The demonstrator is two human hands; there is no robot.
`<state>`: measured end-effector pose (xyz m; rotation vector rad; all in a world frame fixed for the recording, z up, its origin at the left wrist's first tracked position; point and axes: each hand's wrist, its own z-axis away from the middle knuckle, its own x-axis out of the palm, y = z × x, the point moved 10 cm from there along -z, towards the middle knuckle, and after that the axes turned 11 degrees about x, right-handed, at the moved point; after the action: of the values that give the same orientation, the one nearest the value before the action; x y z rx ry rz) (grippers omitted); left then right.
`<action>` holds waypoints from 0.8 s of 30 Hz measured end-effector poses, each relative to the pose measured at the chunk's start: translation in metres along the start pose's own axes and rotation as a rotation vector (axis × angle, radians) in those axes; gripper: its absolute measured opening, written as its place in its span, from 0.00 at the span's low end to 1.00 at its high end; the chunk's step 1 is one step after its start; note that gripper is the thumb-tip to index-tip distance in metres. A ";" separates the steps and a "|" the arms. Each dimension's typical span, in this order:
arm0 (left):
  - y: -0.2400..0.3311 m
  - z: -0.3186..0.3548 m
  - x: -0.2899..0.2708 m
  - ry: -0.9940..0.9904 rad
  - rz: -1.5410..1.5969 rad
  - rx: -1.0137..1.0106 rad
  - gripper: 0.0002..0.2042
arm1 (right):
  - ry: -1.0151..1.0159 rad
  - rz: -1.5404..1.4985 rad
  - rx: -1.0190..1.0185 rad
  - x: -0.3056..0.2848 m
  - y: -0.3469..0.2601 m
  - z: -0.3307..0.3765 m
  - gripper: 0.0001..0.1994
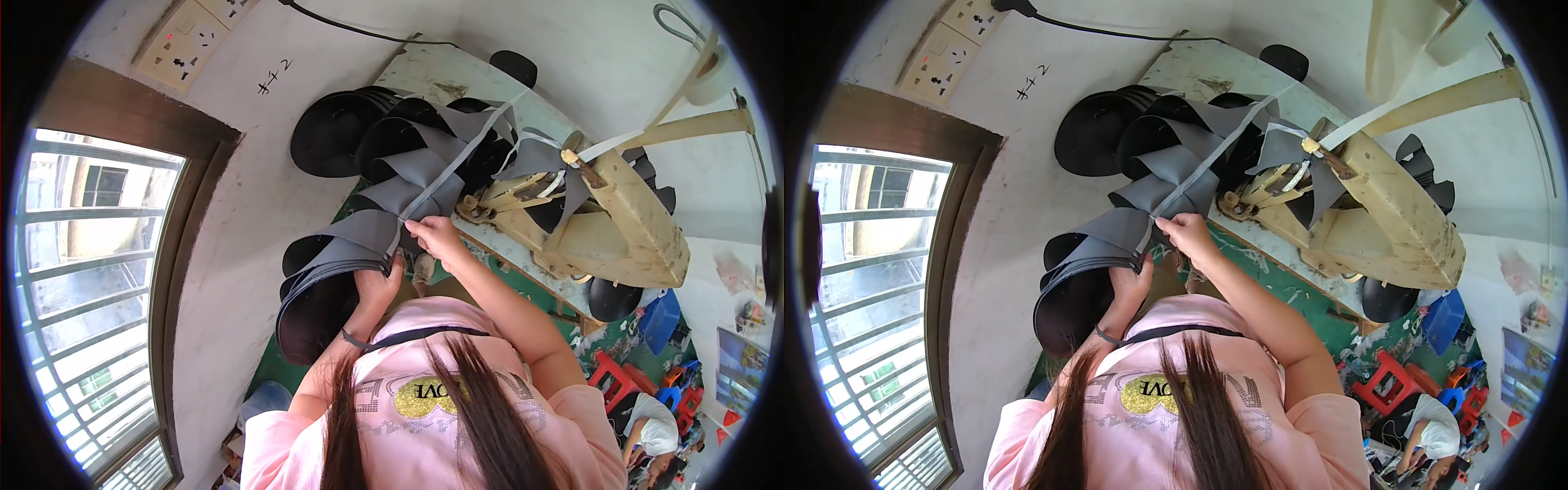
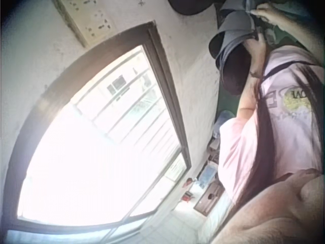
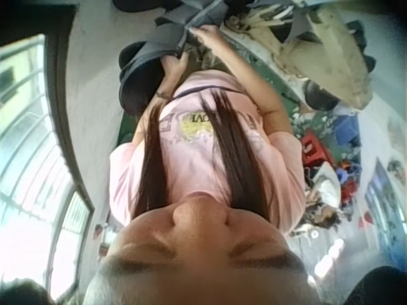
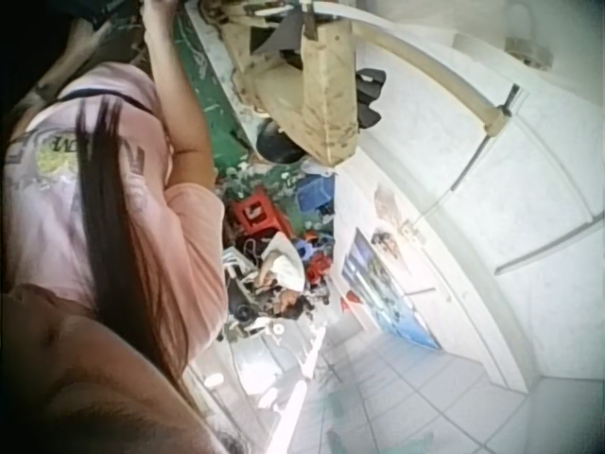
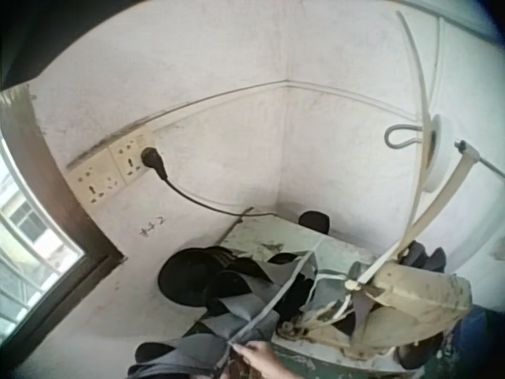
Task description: The person feeds curved fabric panels through a taping machine to bind them with tape and then cuts the connecting tape between the pieces using thread snips to separate them.
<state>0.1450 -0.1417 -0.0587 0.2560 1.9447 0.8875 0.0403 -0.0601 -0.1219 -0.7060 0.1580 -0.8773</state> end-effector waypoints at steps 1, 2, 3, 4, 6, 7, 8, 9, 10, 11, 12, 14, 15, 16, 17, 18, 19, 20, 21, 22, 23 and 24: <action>0.001 0.000 -0.003 0.019 0.001 0.008 0.16 | -0.030 -0.073 0.115 -0.002 0.009 -0.003 0.14; -0.003 0.004 -0.002 0.019 -0.001 0.007 0.16 | -0.067 -0.115 0.138 -0.003 0.010 -0.006 0.14; -0.016 0.011 -0.002 0.046 0.069 -0.063 0.16 | -0.101 -0.157 0.159 -0.004 0.010 -0.008 0.14; -0.027 0.019 -0.003 0.073 0.140 -0.133 0.15 | -0.127 -0.142 0.171 -0.007 0.009 -0.007 0.14; -0.038 0.028 -0.011 0.095 0.183 -0.214 0.15 | -0.213 -0.027 0.201 -0.005 0.007 -0.004 0.14; -0.040 0.029 -0.017 0.110 0.165 -0.239 0.14 | -0.226 0.028 0.167 -0.008 0.005 -0.002 0.15; -0.047 0.030 -0.021 0.108 0.136 -0.272 0.14 | -0.126 0.139 0.102 -0.019 -0.002 0.000 0.15; -0.049 0.026 -0.029 0.127 0.079 -0.232 0.15 | -0.032 0.255 0.034 -0.027 -0.011 0.004 0.15; -0.053 0.021 -0.035 0.143 0.022 -0.192 0.15 | 0.034 0.280 -0.147 -0.035 -0.022 0.004 0.16; -0.065 0.016 -0.036 0.152 -0.015 -0.215 0.15 | 0.022 0.269 -0.132 -0.044 -0.018 0.003 0.15; -0.060 -0.002 -0.043 0.182 -0.054 -0.172 0.16 | 0.007 0.259 -0.116 -0.051 -0.015 0.004 0.15; -0.043 -0.048 -0.054 0.208 -0.158 -0.072 0.17 | -0.012 0.196 -0.074 -0.062 -0.007 0.006 0.14; -0.039 -0.071 -0.053 0.205 -0.221 -0.015 0.18 | 0.046 0.193 -0.103 -0.071 -0.005 0.007 0.13; -0.056 -0.089 -0.045 0.184 -0.280 -0.073 0.19 | 0.104 0.189 -0.133 -0.079 -0.004 0.008 0.12; -0.077 -0.105 -0.035 0.165 -0.341 -0.132 0.20 | 0.127 0.215 -0.143 -0.082 0.001 0.006 0.11; -0.096 -0.123 -0.026 0.114 -0.411 -0.204 0.23 | 0.136 0.246 -0.164 -0.081 0.002 0.007 0.11; -0.112 -0.138 -0.017 0.063 -0.480 -0.278 0.25 | 0.130 0.222 -0.178 -0.079 0.005 0.007 0.11; -0.115 -0.155 -0.008 0.070 -0.473 -0.272 0.25 | 0.151 0.247 -0.223 -0.080 0.005 0.010 0.11; -0.126 -0.167 0.010 -0.079 -0.536 -0.344 0.27 | 0.154 0.265 -0.200 -0.083 0.012 0.009 0.11; -0.138 -0.176 0.028 -0.229 -0.600 -0.414 0.28 | 0.170 0.277 -0.255 -0.086 0.015 0.008 0.11; -0.147 -0.185 0.040 -0.256 -0.613 -0.418 0.31 | 0.158 0.262 -0.247 -0.088 0.023 0.006 0.12; -0.145 -0.194 0.047 -0.256 -0.604 -0.408 0.31 | 0.200 0.275 -0.236 -0.094 0.027 0.008 0.12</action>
<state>-0.0152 -0.3142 -0.1331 -0.4212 1.4352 0.7710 0.0007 0.0259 -0.1464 -0.7928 0.5325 -0.6691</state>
